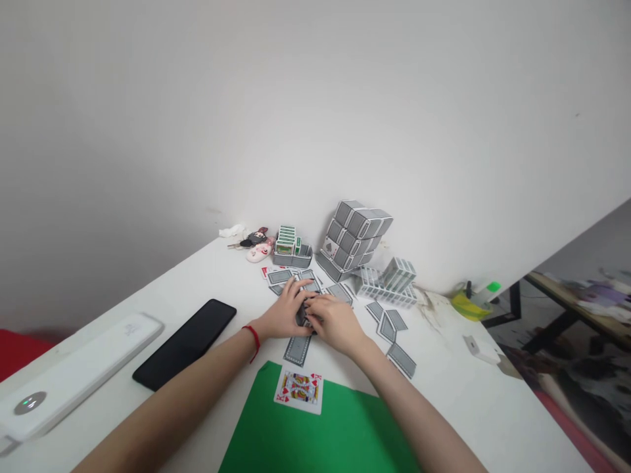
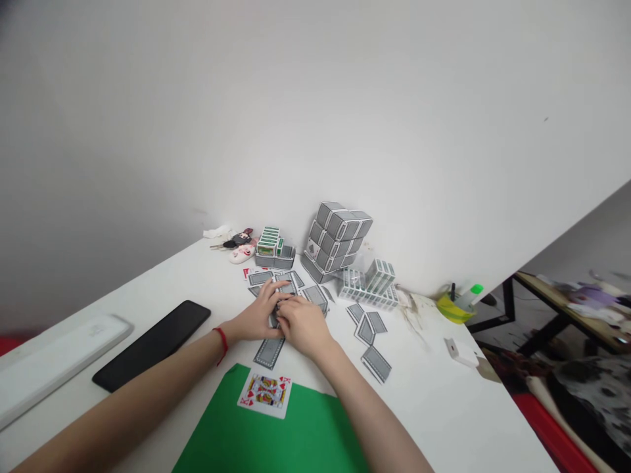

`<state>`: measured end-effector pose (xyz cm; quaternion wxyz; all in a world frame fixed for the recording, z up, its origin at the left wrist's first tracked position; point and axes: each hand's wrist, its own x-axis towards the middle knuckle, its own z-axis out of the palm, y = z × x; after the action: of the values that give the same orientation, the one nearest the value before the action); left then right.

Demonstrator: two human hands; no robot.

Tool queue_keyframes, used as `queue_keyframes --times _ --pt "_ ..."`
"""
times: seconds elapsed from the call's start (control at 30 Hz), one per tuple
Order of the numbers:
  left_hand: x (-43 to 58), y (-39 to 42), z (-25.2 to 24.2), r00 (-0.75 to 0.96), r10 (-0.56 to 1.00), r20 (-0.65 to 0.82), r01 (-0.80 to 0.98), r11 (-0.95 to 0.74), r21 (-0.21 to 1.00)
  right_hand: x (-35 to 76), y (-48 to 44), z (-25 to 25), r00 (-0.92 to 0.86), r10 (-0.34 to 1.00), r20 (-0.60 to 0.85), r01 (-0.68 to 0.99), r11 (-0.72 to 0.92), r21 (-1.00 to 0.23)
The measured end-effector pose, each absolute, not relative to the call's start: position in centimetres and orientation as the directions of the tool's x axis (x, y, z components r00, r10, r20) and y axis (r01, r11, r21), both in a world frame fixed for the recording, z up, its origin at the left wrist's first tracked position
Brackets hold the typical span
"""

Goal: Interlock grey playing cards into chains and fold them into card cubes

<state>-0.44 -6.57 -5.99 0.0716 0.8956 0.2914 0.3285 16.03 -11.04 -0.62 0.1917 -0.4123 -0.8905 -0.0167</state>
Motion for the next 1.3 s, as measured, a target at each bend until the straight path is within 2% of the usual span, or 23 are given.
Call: queue_keyframes --times 0.27,0.37,0.47,0.63,0.8,1.1,1.3 --pt "-0.5 -6.6 -5.9 0.619 0.577 0.533 0.481 -0.815 0.324 15.9 -11.0 -0.2 -0.693 0.651 0.310 0.702 0.707 0.084" --pt "-0.5 -6.6 -5.9 0.626 0.571 0.531 0.477 -0.819 0.319 15.8 -11.1 -0.6 -0.717 0.629 0.302 0.681 0.723 0.112" --pt "-0.5 -6.5 -6.0 0.628 0.566 0.534 0.475 -0.823 0.313 16.2 -11.3 -1.0 -0.731 0.603 0.320 0.648 0.760 0.049" --pt "-0.6 -6.4 -6.4 0.605 0.567 0.559 0.487 -0.819 0.303 18.7 -11.2 -1.1 -0.682 0.609 0.404 0.603 0.781 -0.161" --pt "-0.5 -6.7 -6.3 0.598 0.562 0.572 0.507 -0.818 0.273 21.0 -10.4 -1.9 -0.592 0.668 0.450 0.669 0.719 -0.187" --pt "-0.2 -7.0 -5.8 0.636 0.534 0.557 0.494 -0.836 0.238 20.9 -9.8 -3.2 -0.523 0.668 0.530 0.640 0.718 -0.274" --pt "-0.2 -6.8 -5.9 0.662 0.520 0.540 0.489 -0.845 0.214 21.8 -9.7 -2.7 -0.564 0.653 0.506 0.590 0.747 -0.306"
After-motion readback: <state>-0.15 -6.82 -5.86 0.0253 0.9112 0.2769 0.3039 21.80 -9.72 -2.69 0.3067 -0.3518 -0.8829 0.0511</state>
